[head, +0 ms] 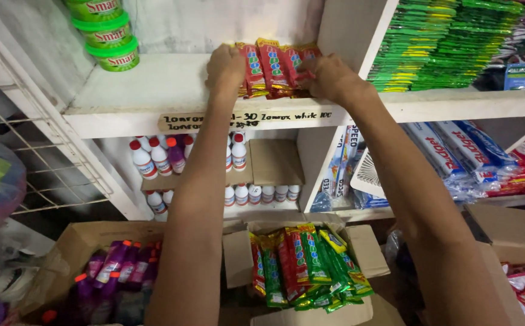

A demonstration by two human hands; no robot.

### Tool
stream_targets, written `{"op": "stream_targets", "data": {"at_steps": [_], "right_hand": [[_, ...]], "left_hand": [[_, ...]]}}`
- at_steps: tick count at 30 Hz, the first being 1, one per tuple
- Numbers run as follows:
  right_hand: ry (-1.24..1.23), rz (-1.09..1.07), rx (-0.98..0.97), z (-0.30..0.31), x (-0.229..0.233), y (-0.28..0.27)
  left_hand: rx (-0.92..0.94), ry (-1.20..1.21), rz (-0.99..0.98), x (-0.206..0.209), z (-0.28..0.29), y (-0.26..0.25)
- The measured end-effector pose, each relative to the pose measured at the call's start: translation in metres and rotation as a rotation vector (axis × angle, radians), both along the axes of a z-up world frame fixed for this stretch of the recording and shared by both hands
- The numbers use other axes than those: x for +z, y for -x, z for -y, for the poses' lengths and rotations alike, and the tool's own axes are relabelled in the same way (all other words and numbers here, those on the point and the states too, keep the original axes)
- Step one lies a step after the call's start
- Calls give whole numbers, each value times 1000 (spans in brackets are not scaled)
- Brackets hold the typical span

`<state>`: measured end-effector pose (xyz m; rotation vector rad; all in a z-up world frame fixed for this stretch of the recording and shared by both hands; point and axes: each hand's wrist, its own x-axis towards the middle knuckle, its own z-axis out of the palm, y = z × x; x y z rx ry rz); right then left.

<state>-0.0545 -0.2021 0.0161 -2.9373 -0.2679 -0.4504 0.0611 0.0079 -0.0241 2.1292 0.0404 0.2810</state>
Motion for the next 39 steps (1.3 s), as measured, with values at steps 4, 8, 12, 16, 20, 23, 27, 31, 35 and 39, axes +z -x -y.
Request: {"op": "stream_targets", "data": {"at_steps": [4, 8, 12, 16, 20, 23, 27, 31, 35, 39], "right_hand": [[6, 52, 49, -12, -3, -3], [-96, 79, 184, -31, -14, -21], [-49, -43, 193, -47, -22, -43], [-64, -141, 92, -61, -3, -13], [-34, -148, 22, -58, -2, -7], [-45, 72, 127, -39, -20, -9], [-285, 421, 347, -38, -29, 41], [-354, 575, 418, -36, -55, 113], [-376, 637, 419, -24, -113, 169], [-497, 482, 267, -14, -187, 209]], "left_hand": [[-33, 121, -85, -20, 5, -34], [48, 63, -35, -17, 4, -31], [-42, 64, -38, -17, 4, -26], [-53, -12, 1, -19, 5, -27], [-63, -13, 24, -2, 2, 6], [-9, -104, 151, -4, 2, 8], [157, -162, 458, -25, 7, -18], [183, -124, 964, -34, 4, 15], [-55, -277, 600, -66, -2, 68], [-146, -38, 821, -118, -20, 178]]}}
